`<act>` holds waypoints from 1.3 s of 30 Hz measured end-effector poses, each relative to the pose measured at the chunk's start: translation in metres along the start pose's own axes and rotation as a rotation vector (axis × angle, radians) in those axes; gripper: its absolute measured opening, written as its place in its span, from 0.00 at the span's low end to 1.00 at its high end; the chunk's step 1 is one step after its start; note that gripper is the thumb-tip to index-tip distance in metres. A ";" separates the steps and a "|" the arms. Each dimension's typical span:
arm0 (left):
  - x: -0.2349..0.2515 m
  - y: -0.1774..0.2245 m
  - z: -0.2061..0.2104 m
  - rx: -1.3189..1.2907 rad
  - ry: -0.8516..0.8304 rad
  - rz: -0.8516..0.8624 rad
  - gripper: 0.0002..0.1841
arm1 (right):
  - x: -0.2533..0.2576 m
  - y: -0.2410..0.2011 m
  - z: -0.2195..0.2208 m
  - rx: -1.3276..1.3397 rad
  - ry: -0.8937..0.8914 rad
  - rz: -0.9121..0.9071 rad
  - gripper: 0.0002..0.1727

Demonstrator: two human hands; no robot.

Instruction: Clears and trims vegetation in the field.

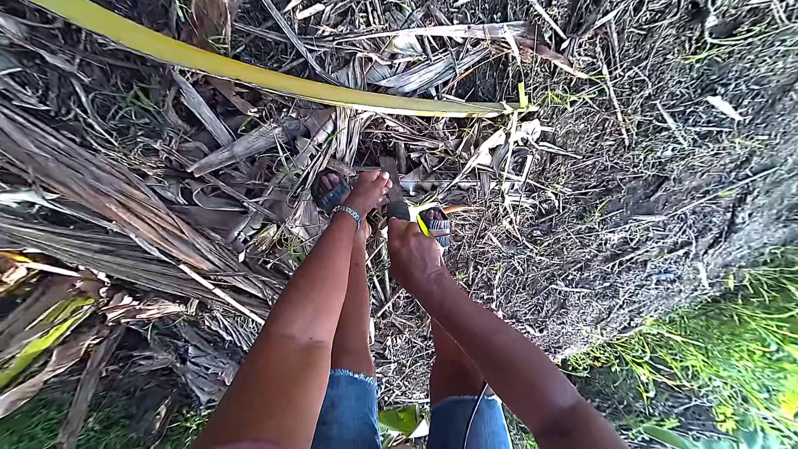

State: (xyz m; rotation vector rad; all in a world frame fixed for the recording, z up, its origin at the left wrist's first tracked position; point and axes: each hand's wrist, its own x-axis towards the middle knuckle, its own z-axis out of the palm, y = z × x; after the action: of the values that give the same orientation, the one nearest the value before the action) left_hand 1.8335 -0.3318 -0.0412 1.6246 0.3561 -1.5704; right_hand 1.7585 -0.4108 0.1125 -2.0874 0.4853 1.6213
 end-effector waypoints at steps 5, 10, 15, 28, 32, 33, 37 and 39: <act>-0.009 -0.001 0.004 0.017 -0.002 -0.041 0.17 | -0.002 0.009 -0.004 0.021 0.020 0.003 0.38; -0.050 -0.027 -0.001 -0.151 0.074 -0.026 0.16 | -0.037 0.037 -0.015 0.051 0.224 -0.059 0.32; -0.075 -0.060 -0.019 -0.234 0.129 -0.135 0.16 | -0.027 0.061 -0.008 0.412 0.208 -0.008 0.37; -0.090 -0.071 -0.020 -0.304 0.180 -0.224 0.14 | 0.004 0.076 0.046 1.994 0.319 0.250 0.26; -0.096 -0.069 -0.012 -0.315 0.172 -0.227 0.15 | -0.012 0.086 0.053 2.017 0.271 0.312 0.23; -0.098 -0.069 -0.010 -0.318 0.168 -0.232 0.15 | -0.018 0.088 0.055 2.000 0.260 0.319 0.23; -0.100 -0.071 -0.001 -0.324 0.160 -0.241 0.13 | -0.037 0.089 0.047 1.960 0.300 0.224 0.28; -0.102 -0.078 0.002 -0.318 0.141 -0.231 0.13 | -0.030 0.083 0.037 1.939 0.307 0.202 0.27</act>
State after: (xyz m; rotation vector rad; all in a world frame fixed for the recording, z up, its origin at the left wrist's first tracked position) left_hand 1.7596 -0.2508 0.0250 1.4858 0.8510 -1.4781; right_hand 1.6770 -0.4593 0.1226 -0.6622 1.5155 0.2275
